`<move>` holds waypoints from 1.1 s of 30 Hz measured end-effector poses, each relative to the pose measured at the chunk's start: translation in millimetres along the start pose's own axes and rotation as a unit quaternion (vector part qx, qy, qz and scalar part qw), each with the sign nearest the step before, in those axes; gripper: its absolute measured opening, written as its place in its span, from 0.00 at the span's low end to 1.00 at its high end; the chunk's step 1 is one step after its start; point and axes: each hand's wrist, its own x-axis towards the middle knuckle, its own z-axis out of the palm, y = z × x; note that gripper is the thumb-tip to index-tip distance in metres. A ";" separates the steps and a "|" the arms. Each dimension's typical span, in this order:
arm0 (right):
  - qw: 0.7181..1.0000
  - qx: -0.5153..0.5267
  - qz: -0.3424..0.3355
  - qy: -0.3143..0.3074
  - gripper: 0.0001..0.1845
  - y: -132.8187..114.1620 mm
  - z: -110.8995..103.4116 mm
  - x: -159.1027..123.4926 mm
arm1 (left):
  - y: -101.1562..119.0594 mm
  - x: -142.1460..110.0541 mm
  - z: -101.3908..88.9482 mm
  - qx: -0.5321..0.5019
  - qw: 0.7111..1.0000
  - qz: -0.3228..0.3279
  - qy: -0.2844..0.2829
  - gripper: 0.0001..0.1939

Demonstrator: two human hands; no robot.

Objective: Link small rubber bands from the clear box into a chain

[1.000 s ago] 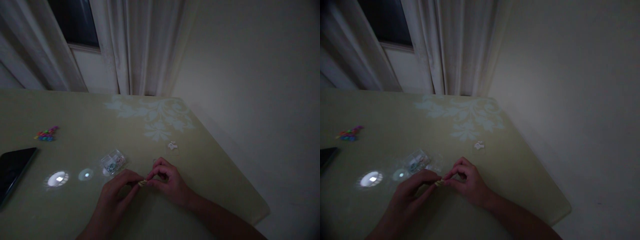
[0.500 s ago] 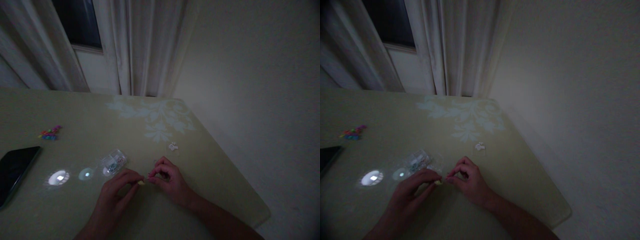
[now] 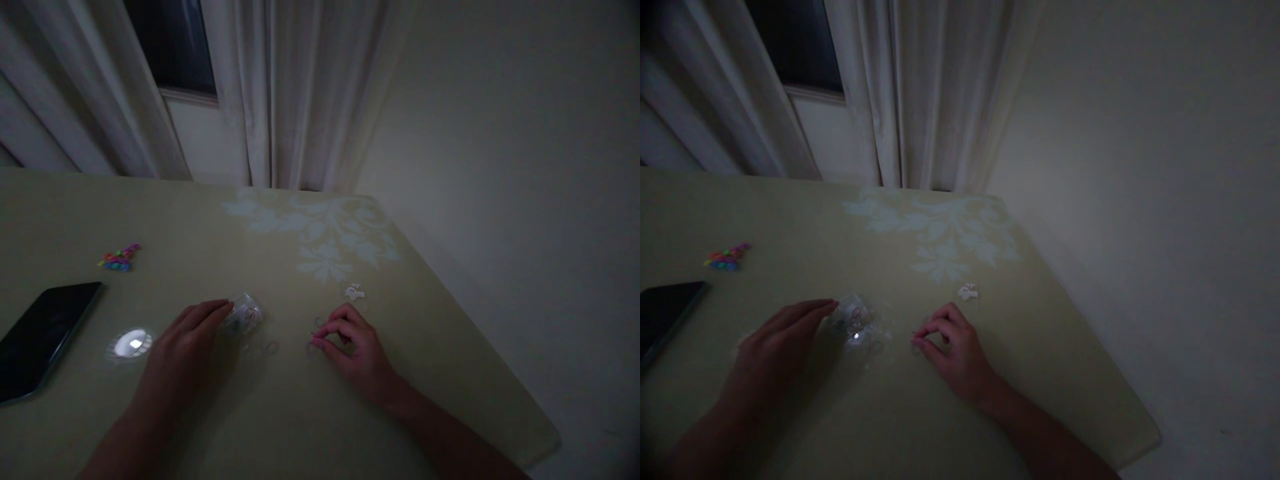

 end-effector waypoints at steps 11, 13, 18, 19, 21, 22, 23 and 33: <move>1.000 -0.018 0.014 0.017 0.03 0.7 -5.0 6.5 | 32.1 -1.1 13.8 -0.079 0.997 0.019 0.013 0.18; 1.000 -0.025 0.003 0.005 0.02 -1.0 -3.5 4.1 | 44.3 -4.7 16.4 -0.084 0.995 0.049 -0.027 0.19; 0.998 -0.047 0.009 -0.036 0.02 0.9 -1.5 3.1 | 54.9 -10.8 18.0 -0.086 0.987 0.040 -0.127 0.26; 0.998 -0.057 0.014 -0.037 0.02 2.6 -1.5 3.8 | 55.3 -11.7 18.8 -0.094 0.985 0.029 -0.139 0.26; 0.995 -0.095 0.021 -0.016 0.02 7.5 -2.6 6.2 | 56.3 -13.6 21.8 -0.113 0.980 0.003 -0.165 0.26; 0.992 -0.125 0.020 -0.001 0.02 10.5 -4.0 7.8 | 57.1 -14.8 23.7 -0.123 0.977 -0.007 -0.175 0.25; 0.987 -0.162 0.016 0.012 0.02 13.9 -6.0 9.6 | 58.1 -16.0 25.8 -0.132 0.974 -0.014 -0.182 0.24; 0.943 -0.326 -0.067 0.000 0.06 23.7 -6.3 10.7 | 60.1 -25.2 39.6 -0.154 0.977 -0.006 -0.149 0.18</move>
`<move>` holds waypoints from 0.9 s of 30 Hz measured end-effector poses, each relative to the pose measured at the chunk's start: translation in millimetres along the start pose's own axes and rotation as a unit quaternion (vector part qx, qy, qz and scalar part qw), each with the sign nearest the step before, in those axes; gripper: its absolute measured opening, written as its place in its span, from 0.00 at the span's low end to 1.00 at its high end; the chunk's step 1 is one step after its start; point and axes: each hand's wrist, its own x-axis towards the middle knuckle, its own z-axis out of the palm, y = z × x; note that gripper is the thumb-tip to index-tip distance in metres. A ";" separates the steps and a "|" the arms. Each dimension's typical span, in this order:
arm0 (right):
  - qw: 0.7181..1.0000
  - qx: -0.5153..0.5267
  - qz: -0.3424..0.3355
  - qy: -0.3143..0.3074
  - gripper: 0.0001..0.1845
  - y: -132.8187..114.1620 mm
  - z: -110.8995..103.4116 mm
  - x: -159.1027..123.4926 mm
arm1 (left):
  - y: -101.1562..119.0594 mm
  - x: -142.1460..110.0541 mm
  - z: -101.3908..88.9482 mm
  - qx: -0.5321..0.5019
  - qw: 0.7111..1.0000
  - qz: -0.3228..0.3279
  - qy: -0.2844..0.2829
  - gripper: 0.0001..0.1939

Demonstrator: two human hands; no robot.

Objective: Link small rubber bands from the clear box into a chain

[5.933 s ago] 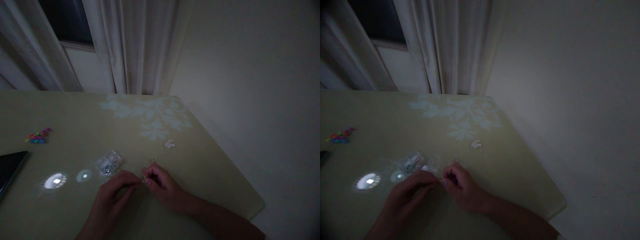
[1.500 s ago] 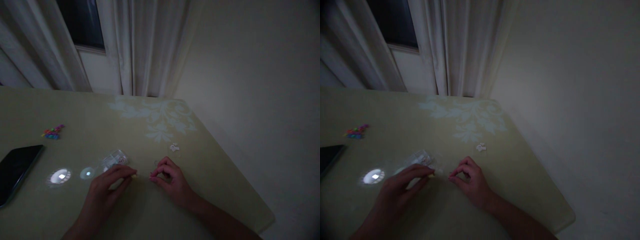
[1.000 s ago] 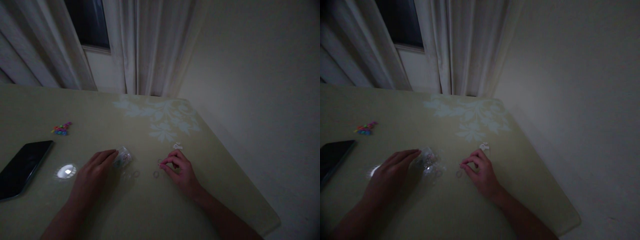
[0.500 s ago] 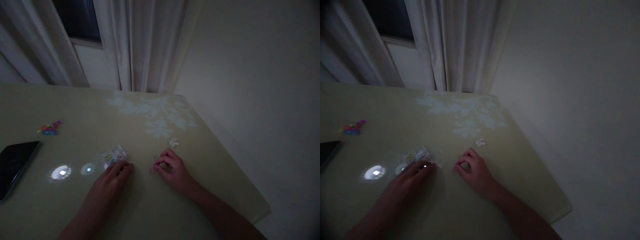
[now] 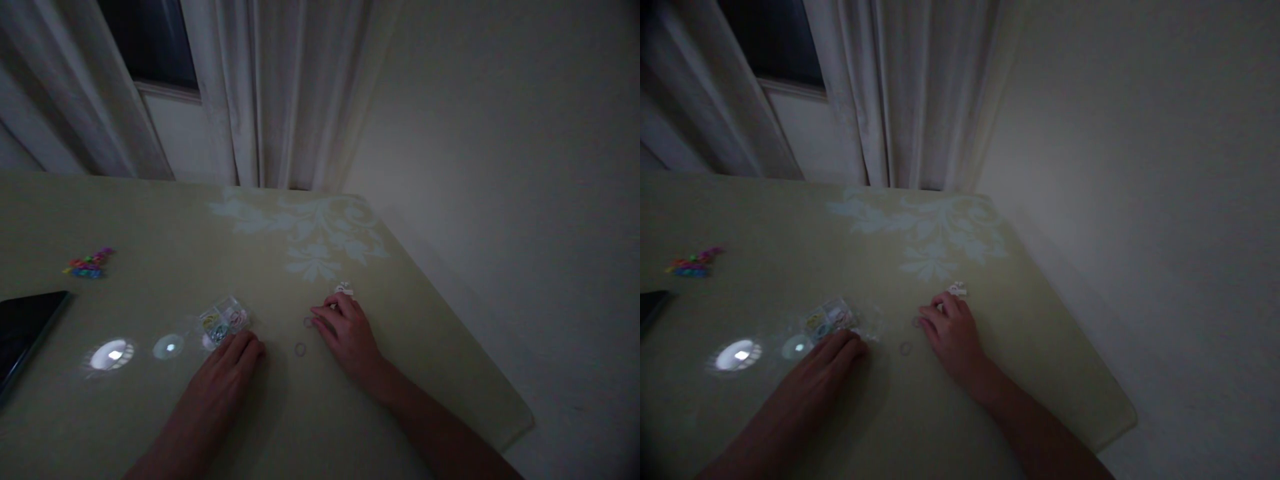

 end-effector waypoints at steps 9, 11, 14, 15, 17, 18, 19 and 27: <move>0.996 0.002 -0.019 -0.088 0.03 -14.3 1.5 -0.4 | 5.2 3.5 -11.1 -0.053 0.997 -0.016 -0.049 0.14; 0.993 0.053 -0.038 -0.100 0.02 -14.1 -1.1 -0.7 | 6.5 3.6 -10.6 -0.048 0.998 -0.008 -0.037 0.14; 0.983 0.121 -0.069 -0.117 0.04 -14.8 -3.8 -2.3 | 8.2 4.7 -10.4 -0.077 0.996 -0.033 -0.023 0.14; 0.981 0.129 -0.078 -0.122 0.03 -15.2 -4.3 -2.8 | 8.8 5.4 -10.6 -0.096 0.994 -0.050 -0.026 0.14; 0.979 0.127 -0.093 -0.132 0.03 -16.1 -5.3 -3.7 | 9.7 7.2 -11.1 -0.128 0.988 -0.088 -0.022 0.12; 0.978 0.122 -0.100 -0.136 0.04 -16.6 -5.9 -4.1 | 10.0 8.1 -11.3 -0.140 0.985 -0.100 -0.013 0.11; 0.978 0.115 -0.105 -0.140 0.04 -17.1 -6.6 -4.5 | 10.4 9.0 -11.5 -0.149 0.983 -0.104 0.001 0.11; 0.974 0.120 -0.128 -0.142 0.07 -16.8 -9.0 -8.9 | 18.3 15.2 -25.4 -0.158 0.985 -0.016 0.069 0.10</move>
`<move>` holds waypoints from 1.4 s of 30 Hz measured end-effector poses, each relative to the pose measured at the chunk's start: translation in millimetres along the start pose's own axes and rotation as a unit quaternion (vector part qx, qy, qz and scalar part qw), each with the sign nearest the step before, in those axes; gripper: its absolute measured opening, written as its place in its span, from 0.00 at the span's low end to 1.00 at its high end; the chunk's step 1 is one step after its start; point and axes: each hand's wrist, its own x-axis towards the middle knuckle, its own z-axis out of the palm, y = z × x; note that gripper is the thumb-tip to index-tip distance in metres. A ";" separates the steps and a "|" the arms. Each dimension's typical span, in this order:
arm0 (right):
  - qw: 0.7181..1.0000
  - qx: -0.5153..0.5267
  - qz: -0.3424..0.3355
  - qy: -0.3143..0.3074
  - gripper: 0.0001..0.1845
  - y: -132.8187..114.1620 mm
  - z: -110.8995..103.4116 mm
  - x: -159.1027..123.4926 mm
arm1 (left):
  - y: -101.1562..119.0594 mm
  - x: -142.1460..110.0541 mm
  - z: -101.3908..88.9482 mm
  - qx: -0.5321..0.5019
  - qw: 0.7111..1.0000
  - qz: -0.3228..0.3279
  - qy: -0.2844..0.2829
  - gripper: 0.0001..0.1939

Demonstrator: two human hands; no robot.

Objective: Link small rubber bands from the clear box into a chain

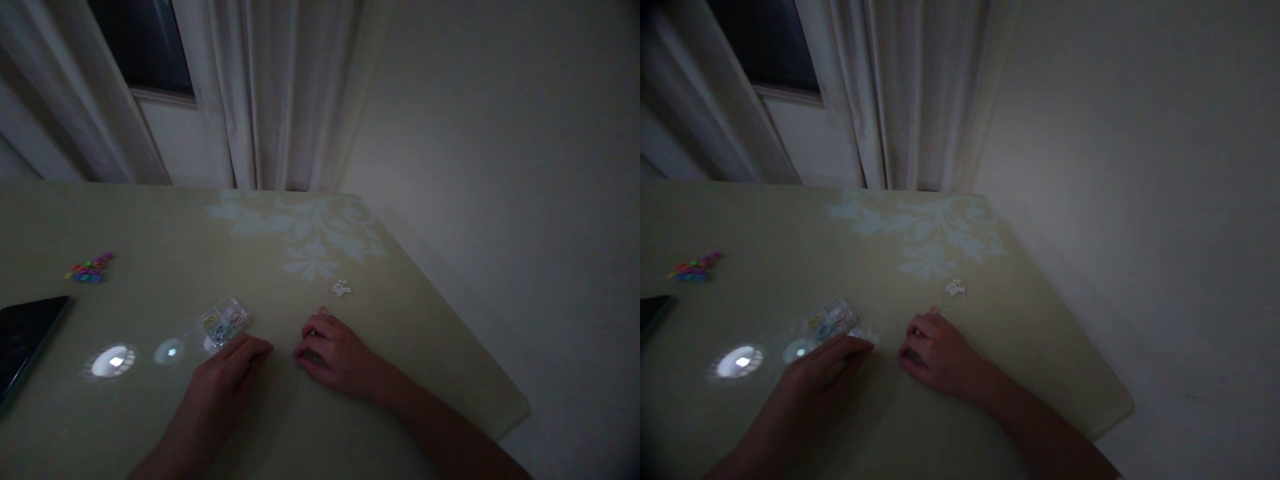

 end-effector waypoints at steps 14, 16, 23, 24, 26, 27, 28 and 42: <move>0.988 0.144 0.057 0.002 0.03 -10.7 7.7 3.1 | 8.4 2.0 -1.1 -0.066 0.996 0.059 0.031 0.10; 0.967 0.236 0.081 0.038 0.03 -16.0 7.5 2.6 | 7.3 -2.5 0.5 -0.072 0.994 0.070 0.033 0.12; 0.919 0.374 0.111 0.062 0.16 -35.2 10.4 4.1 | 10.7 -8.9 0.5 -0.078 0.990 0.103 0.053 0.14; 0.914 0.384 0.117 0.061 0.18 -36.0 10.6 4.8 | 11.5 -8.6 0.5 -0.080 0.990 0.103 0.052 0.15; 0.909 0.392 0.127 0.062 0.20 -33.7 9.8 6.2 | 13.5 -7.5 0.7 -0.077 0.991 0.099 0.051 0.15; 0.911 0.384 0.132 0.068 0.20 -30.0 8.5 6.9 | 14.8 -6.7 0.7 -0.072 0.991 0.096 0.054 0.14; 0.918 0.364 0.137 0.079 0.18 -24.5 6.4 7.3 | 16.2 -5.8 0.5 -0.065 0.992 0.094 0.060 0.12; 0.976 0.006 0.206 0.071 0.02 36.5 -12.8 3.4 | 16.1 0.1 -4.8 -0.046 0.994 0.016 0.096 0.07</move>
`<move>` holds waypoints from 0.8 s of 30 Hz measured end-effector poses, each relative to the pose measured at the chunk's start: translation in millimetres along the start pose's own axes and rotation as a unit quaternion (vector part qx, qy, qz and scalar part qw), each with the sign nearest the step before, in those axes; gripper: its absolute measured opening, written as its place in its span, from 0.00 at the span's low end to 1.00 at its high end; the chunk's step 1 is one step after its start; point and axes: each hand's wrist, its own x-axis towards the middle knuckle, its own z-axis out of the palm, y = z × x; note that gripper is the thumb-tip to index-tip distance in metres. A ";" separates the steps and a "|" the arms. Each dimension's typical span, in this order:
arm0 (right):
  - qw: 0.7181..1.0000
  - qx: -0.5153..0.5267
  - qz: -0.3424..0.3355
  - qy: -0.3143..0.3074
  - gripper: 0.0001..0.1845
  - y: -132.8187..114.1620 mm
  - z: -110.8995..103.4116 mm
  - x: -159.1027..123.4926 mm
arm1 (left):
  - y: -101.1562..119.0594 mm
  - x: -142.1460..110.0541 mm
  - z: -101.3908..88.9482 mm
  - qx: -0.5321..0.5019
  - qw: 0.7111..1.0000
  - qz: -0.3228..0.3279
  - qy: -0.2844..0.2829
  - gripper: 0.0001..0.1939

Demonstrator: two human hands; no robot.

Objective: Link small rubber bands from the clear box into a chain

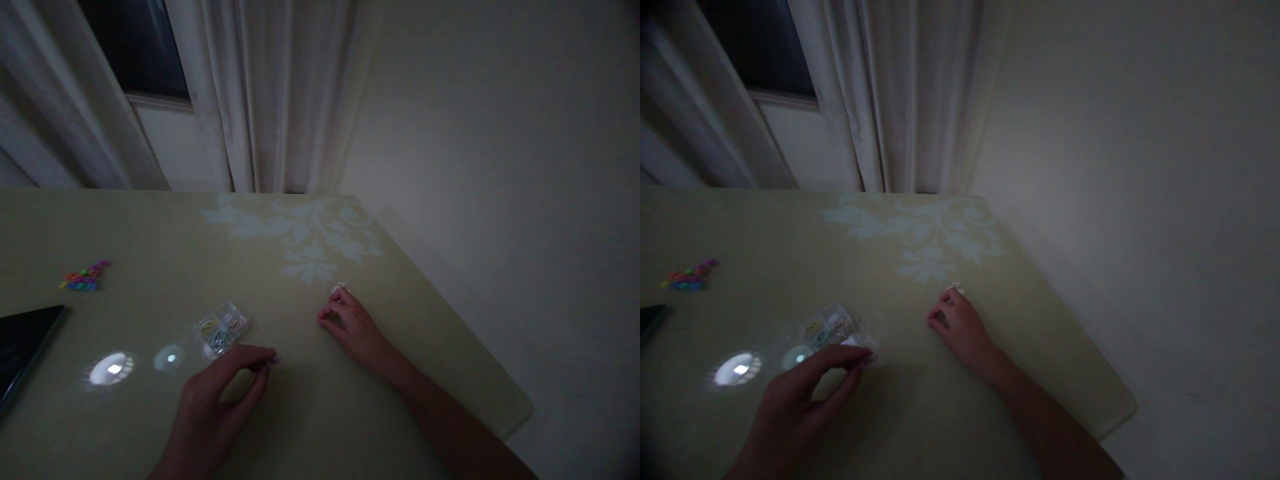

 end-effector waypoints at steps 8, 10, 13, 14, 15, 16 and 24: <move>0.999 0.014 -0.041 -0.031 0.05 -18.4 5.6 -5.5 | 0.9 1.6 5.0 -0.025 0.999 0.037 0.007 0.07; 0.986 0.146 -0.061 -0.050 0.02 -30.3 8.6 -11.0 | 2.3 2.0 7.7 -0.028 0.998 0.049 0.003 0.08; 0.948 0.301 -0.070 -0.076 0.05 -49.1 15.7 -21.5 | 3.5 1.5 11.7 -0.038 0.996 0.078 0.001 0.09; 0.937 0.334 -0.065 -0.082 0.07 -54.1 18.2 -24.5 | 3.4 0.9 12.6 -0.039 0.995 0.087 0.001 0.10; 0.926 0.362 -0.057 -0.087 0.08 -58.1 20.4 -27.0 | 3.2 0.2 13.1 -0.038 0.995 0.096 0.002 0.10; 0.916 0.389 -0.047 -0.089 0.10 -60.9 22.2 -28.7 | 2.8 -0.5 13.3 -0.036 0.994 0.103 0.002 0.11; 0.862 0.498 0.037 -0.091 0.18 -64.5 29.5 -26.7 | 5.8 -0.2 14.9 -0.031 0.995 0.092 0.009 0.07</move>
